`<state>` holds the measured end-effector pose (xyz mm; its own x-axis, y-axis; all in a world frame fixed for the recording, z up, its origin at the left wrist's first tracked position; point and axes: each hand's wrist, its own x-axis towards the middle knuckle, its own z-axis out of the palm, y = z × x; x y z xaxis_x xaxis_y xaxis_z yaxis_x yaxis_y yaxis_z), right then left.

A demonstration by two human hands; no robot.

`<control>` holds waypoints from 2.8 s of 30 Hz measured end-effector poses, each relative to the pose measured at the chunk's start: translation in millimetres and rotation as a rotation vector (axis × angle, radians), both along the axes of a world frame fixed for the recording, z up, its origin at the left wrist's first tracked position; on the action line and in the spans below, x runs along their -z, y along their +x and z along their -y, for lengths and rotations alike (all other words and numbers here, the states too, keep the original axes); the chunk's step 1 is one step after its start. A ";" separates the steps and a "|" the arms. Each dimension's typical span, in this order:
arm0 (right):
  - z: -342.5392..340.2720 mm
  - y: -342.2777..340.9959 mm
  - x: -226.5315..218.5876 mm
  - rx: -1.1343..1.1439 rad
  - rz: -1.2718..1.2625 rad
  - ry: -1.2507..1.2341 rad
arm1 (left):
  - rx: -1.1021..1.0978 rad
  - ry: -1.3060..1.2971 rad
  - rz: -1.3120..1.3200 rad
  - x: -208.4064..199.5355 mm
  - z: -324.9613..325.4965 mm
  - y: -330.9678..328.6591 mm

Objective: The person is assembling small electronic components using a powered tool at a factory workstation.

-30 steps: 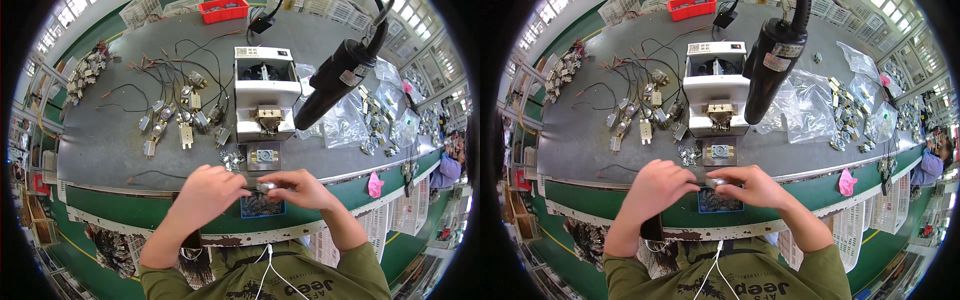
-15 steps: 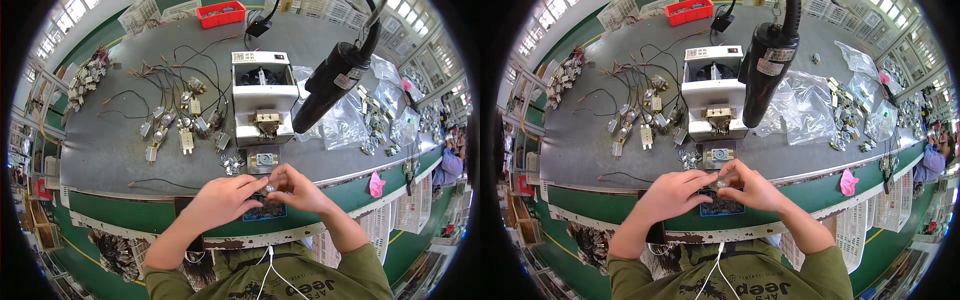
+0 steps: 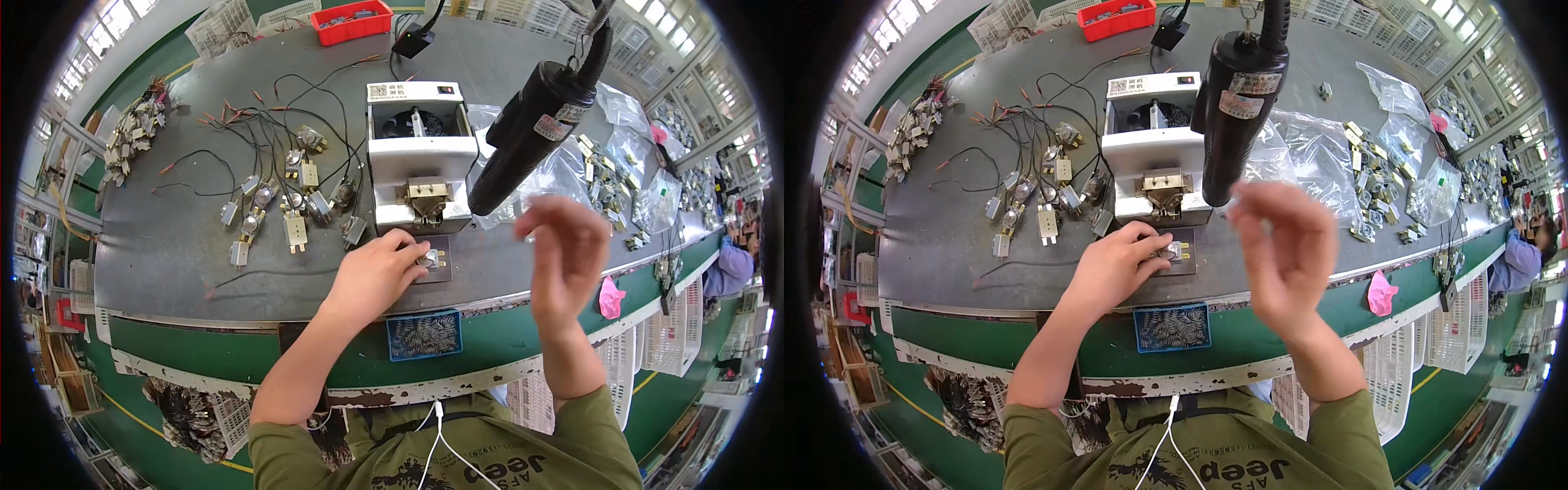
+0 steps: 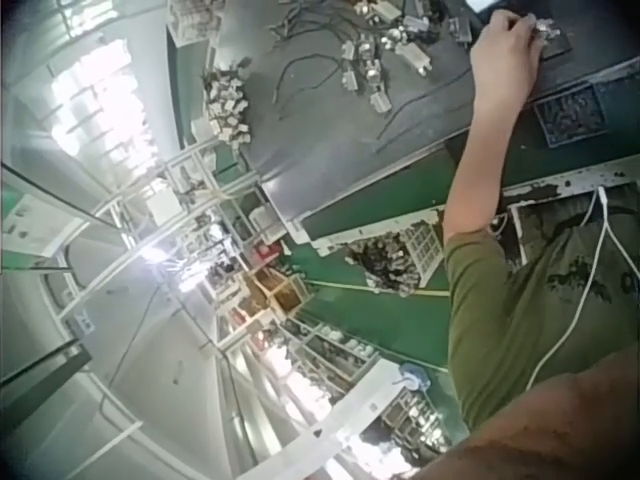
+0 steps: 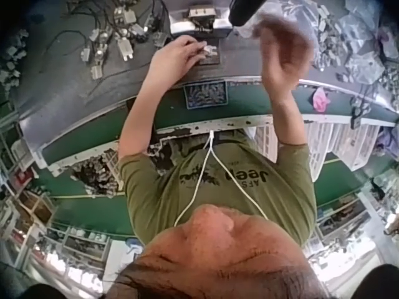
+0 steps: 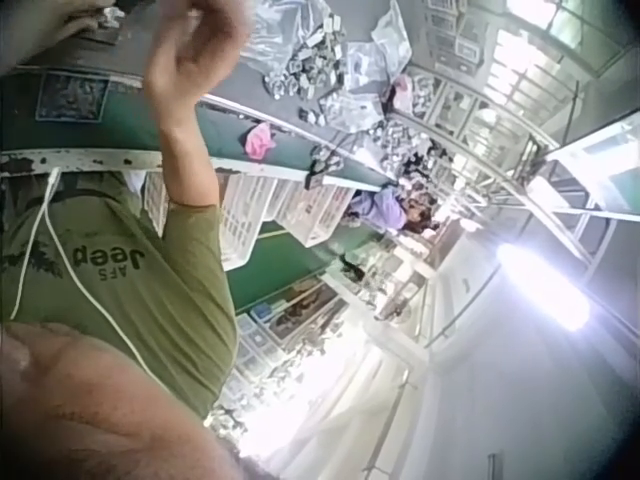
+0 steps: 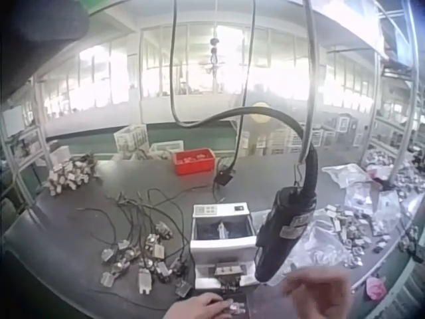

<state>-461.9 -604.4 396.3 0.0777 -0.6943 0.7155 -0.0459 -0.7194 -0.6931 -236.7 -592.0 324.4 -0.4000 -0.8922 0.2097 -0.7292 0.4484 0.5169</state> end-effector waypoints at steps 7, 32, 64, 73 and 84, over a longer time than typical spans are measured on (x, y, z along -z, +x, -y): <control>51.5 27.8 -35.0 0.079 0.142 -0.092 | 0.029 -0.045 0.009 7.2 3.2 4.4; 34.3 51.1 -58.9 -0.083 -0.112 -0.071 | 0.045 -0.209 0.052 14.9 -0.9 2.5; 41.9 90.9 -24.7 0.049 0.316 0.043 | 0.033 -0.181 0.016 15.7 -1.8 1.1; 35.6 76.6 -28.3 -0.122 0.266 0.148 | 0.018 -0.211 0.031 18.4 -5.0 1.7; 19.0 49.5 -12.3 -0.123 0.088 0.170 | 0.018 -0.158 0.052 11.7 -2.4 -0.7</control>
<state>-412.5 -623.4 408.6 0.1119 -0.7949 0.5964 0.1008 -0.5880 -0.8026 -237.4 -589.6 312.7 -0.4300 -0.8421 0.3255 -0.7442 0.5348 0.4003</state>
